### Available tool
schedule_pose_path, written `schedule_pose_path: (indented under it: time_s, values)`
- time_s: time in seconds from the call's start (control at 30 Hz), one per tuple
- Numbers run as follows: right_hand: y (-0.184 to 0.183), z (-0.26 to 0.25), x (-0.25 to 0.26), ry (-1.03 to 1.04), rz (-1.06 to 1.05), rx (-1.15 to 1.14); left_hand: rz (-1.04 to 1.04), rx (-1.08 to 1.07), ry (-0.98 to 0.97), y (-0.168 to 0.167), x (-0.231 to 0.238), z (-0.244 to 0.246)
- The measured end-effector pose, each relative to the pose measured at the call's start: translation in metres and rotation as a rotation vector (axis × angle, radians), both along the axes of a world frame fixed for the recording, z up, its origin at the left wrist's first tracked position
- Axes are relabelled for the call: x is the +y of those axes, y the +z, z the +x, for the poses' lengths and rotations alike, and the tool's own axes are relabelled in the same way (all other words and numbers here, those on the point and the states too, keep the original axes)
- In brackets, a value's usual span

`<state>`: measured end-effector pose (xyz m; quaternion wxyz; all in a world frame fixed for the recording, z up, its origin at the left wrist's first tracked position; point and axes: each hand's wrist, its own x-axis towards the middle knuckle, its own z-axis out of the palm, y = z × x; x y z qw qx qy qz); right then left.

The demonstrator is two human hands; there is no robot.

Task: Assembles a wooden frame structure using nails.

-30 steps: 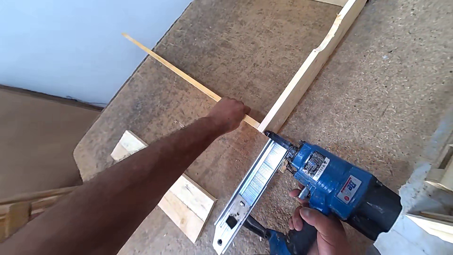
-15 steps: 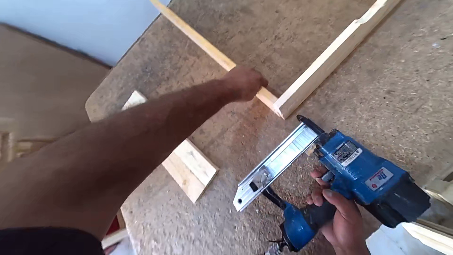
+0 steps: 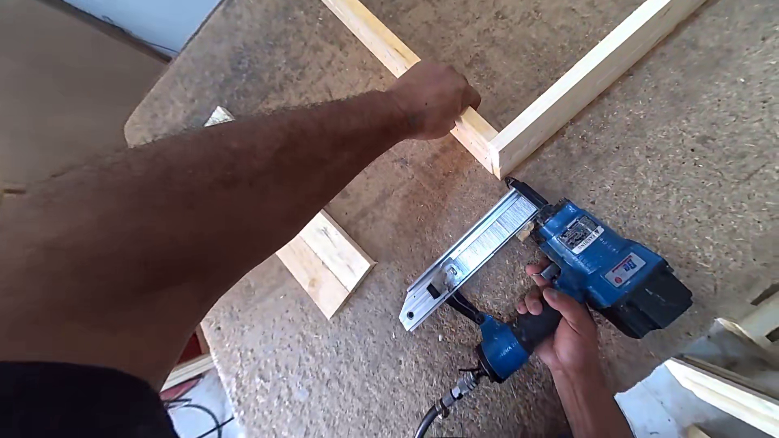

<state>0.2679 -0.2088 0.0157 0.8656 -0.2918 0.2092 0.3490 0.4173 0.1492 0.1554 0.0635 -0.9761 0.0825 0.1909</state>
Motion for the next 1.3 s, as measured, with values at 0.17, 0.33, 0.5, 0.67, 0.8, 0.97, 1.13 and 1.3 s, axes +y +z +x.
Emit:
schedule_pose_path:
  time_s: [0.17, 0.33, 0.5, 0.67, 0.8, 0.97, 1.13, 1.3]
  values:
    - [-0.003, 0.004, 0.001, 0.015, 0.032, -0.033, 0.007, 0.003, 0.010, 0.001, -0.002, -0.001]
    - [-0.003, 0.005, 0.001, 0.042, -0.007, -0.020, -0.020, -0.163, -0.070, -0.007, -0.003, -0.016]
    - [-0.004, 0.005, 0.000, 0.044, 0.008, -0.038, -0.192, -0.632, -0.274, -0.051, -0.021, -0.037]
    - [-0.004, 0.005, -0.001, 0.067, -0.034, -0.054, -0.185, -0.656, -0.231, -0.052, -0.027, -0.038]
    - [-0.003, 0.006, 0.000, 0.064, -0.035, -0.054, -0.181, -0.652, -0.248, -0.051, -0.028, -0.037]
    - [-0.003, 0.005, 0.000, 0.077, -0.041, -0.054, -0.189, -0.649, -0.248, -0.053, -0.027, -0.039]
    - [-0.003, 0.005, -0.001, 0.077, -0.035, -0.054, -0.193, -0.644, -0.233, -0.053, -0.028, -0.039]
    - [-0.003, 0.005, -0.001, 0.075, -0.042, -0.048, -0.220, -0.664, -0.234, -0.055, -0.027, -0.039]
